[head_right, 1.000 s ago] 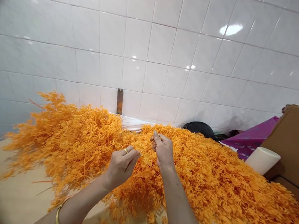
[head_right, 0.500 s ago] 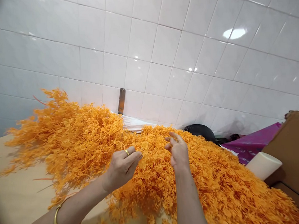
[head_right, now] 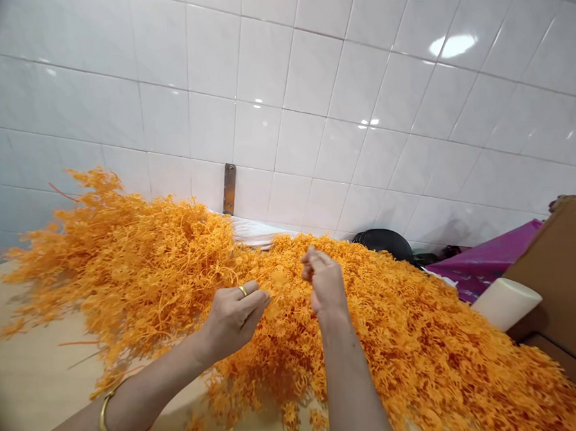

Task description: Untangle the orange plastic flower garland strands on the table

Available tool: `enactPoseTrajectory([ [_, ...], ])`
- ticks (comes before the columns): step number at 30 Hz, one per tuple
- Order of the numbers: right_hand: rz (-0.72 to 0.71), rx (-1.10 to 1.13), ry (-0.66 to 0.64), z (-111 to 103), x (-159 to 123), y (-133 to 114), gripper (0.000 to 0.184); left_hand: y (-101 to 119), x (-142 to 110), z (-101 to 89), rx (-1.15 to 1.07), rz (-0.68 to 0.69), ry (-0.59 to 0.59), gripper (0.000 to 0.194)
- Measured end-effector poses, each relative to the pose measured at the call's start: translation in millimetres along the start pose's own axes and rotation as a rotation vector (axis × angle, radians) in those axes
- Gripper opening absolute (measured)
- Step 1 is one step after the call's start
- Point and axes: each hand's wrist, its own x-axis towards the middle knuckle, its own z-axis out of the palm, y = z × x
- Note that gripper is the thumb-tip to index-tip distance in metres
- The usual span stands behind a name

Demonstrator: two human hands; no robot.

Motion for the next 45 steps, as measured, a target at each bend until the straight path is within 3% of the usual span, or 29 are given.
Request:
enactPoseTrajectory([
  [3,-0.009,0.168,0.198,-18.4,7.7,-10.1,0.032,0.0,-2.6,2.3,-0.011,-0.012,0.005,0.023],
  [6,0.033,0.167,0.174,-23.7,6.0,-17.7,0.032,-2.9,-4.3,4.5,0.007,-0.044,0.022,0.022],
  [13,0.054,-0.333,-0.244,4.3,-9.4,-5.8,0.032,-5.1,-3.9,6.8,0.032,-0.011,0.005,0.019],
  [16,0.049,-0.433,-0.537,7.3,-12.5,1.0,0.030,-2.2,-5.2,7.7,0.023,0.001,-0.002,0.019],
  [18,0.024,-0.427,-0.590,7.4,-12.3,5.5,0.032,-1.2,-5.6,8.2,0.002,-0.014,-0.013,0.020],
  [22,-0.082,-0.272,-0.275,15.5,-10.0,14.2,0.036,-2.7,-2.1,6.6,-0.110,-0.142,-0.041,0.018],
  [26,-0.105,-0.177,-0.061,22.0,-5.7,18.4,0.033,-4.0,3.2,0.4,-0.243,-0.260,-0.021,0.016],
  [30,-0.066,-0.011,0.296,-3.1,7.7,9.0,0.029,-1.6,2.7,-2.4,-0.312,-0.303,-0.002,0.017],
  [32,-0.040,0.017,0.354,-17.0,12.6,1.7,0.027,-0.7,0.8,-0.5,-0.332,-0.328,0.004,0.016],
  [34,-0.001,-0.017,0.286,-21.7,12.4,-2.9,0.026,-1.6,-0.9,2.2,-0.339,-0.371,0.016,0.016],
  [36,0.046,-0.108,0.132,-17.3,8.2,-3.9,0.027,-5.5,-1.6,4.1,-0.340,-0.433,0.029,0.016],
  [38,0.083,-0.241,-0.024,-9.6,2.6,-3.6,0.030,-12.5,-0.7,4.3,-0.351,-0.514,0.050,0.017],
  [42,0.107,-0.535,-0.204,-0.3,-6.4,-8.3,0.039,-29.9,2.9,2.8,-0.419,-0.683,0.142,0.018],
  [45,0.085,-0.680,-0.469,7.3,-13.8,-10.6,0.033,-36.3,3.4,2.9,-0.437,-0.734,0.189,0.019],
])
